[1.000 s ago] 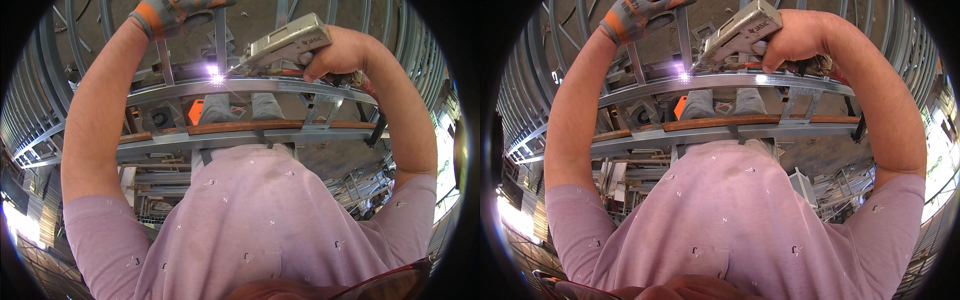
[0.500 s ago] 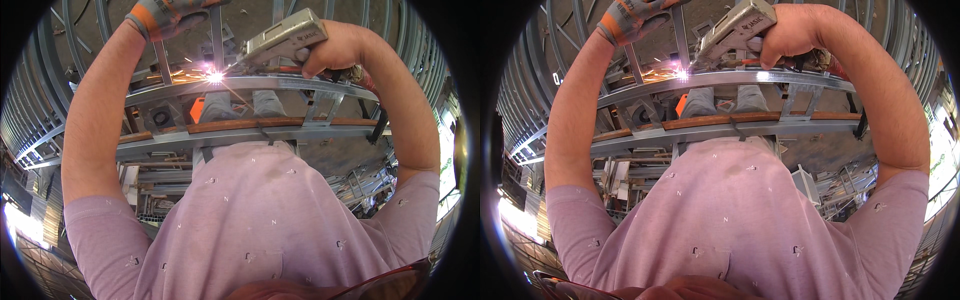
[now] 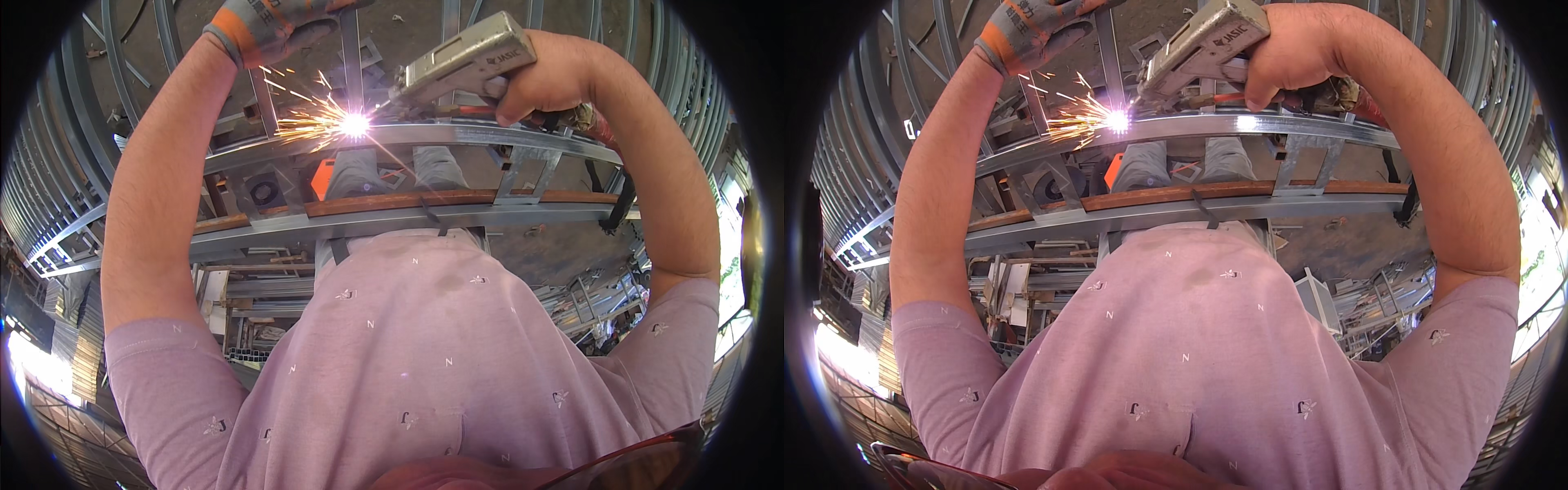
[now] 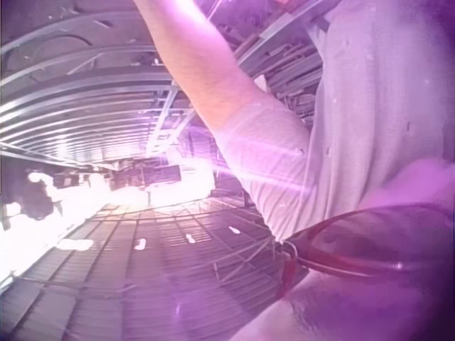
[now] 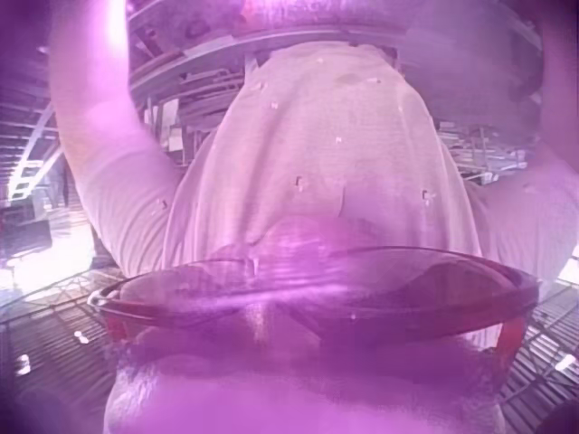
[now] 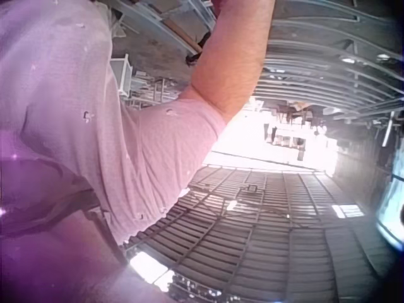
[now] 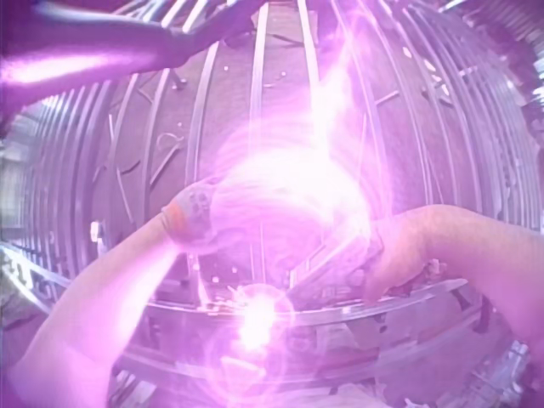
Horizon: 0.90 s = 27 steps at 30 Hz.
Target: The person welds joints on a large metal frame using a handheld welding gun. They move along the structure, positioning the tool at intersections and applying welds while sparks fly. The person occasionally repositions the frame and adjusts their stance to reach different sections.
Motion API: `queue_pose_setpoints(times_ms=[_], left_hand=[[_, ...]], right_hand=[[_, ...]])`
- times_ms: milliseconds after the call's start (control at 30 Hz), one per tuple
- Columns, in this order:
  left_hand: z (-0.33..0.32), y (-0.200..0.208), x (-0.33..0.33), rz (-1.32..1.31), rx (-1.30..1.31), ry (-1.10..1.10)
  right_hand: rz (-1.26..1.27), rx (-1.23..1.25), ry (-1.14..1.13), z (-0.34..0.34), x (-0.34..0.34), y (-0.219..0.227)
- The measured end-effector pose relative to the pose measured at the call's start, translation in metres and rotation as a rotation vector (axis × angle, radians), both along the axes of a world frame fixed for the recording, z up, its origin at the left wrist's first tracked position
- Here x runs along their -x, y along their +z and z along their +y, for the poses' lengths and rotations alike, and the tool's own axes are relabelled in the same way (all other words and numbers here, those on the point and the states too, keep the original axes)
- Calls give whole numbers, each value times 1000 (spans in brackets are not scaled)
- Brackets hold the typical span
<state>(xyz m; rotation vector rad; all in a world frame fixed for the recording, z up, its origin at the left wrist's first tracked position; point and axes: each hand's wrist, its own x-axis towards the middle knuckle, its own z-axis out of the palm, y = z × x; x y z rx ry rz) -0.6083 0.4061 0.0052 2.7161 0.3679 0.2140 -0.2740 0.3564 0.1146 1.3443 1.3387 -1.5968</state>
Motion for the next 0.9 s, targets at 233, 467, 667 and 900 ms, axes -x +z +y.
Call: queue_pose_setpoints(times_ms=[233,467,667,900], left_hand=[[1,-1,-2,-4,2,-4],[1,0,-1,-7,1,-5],[1,-1,0,-7,0,-2],[4,-3,-2,-15,-8,-8]], right_hand=[[10,-22,22,0,-5,-1],[20,6,-16,1,-8,0],[59,-44,18,0,-12,0],[57,-22,1,-1,-20,-5]])
